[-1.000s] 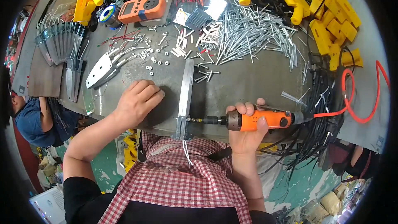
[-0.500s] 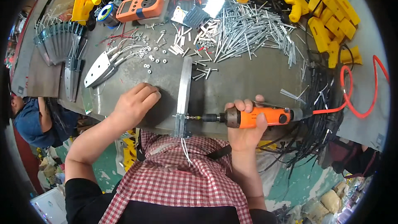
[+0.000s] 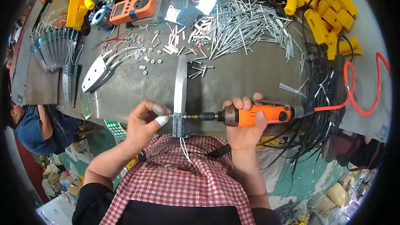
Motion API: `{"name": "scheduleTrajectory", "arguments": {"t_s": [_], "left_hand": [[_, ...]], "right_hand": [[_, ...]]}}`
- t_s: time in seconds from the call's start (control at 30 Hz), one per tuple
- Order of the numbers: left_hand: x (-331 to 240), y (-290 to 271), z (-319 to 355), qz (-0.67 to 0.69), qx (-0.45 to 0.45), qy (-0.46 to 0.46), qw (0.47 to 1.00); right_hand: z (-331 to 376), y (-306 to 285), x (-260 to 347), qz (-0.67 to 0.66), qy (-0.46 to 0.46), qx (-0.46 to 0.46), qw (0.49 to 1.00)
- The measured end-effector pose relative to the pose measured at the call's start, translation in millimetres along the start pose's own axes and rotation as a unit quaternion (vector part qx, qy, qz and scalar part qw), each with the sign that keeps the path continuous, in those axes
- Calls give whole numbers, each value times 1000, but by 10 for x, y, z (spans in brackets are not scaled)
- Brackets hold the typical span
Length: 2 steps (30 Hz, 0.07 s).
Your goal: Assembling mechanical components using screws and an electric screwdriver in a workshop setting.
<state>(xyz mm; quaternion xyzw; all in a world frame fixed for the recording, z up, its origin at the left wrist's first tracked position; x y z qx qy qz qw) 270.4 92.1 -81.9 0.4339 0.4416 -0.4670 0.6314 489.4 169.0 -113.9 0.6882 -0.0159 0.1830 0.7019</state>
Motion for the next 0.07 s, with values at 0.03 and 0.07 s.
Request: {"name": "scheduleTrajectory", "arguments": {"t_s": [0.03,0.07], "left_hand": [[22,1,7,16,-5,-3,1000],[54,1,17,31,-9,-7,999]], "right_hand": [[1,1,0,-7,5,5,1000],[7,-8,0,-14,9,9,1000]]}}
Point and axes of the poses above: each hand's wrist, its own z-axis away from the middle knuckle, its own y-axis out of the palm, x = y × z, the point moved 1 cm from there along -z, towards the middle knuckle, and after that the axes turned 2 degrees about y, right-handed, at the moved point
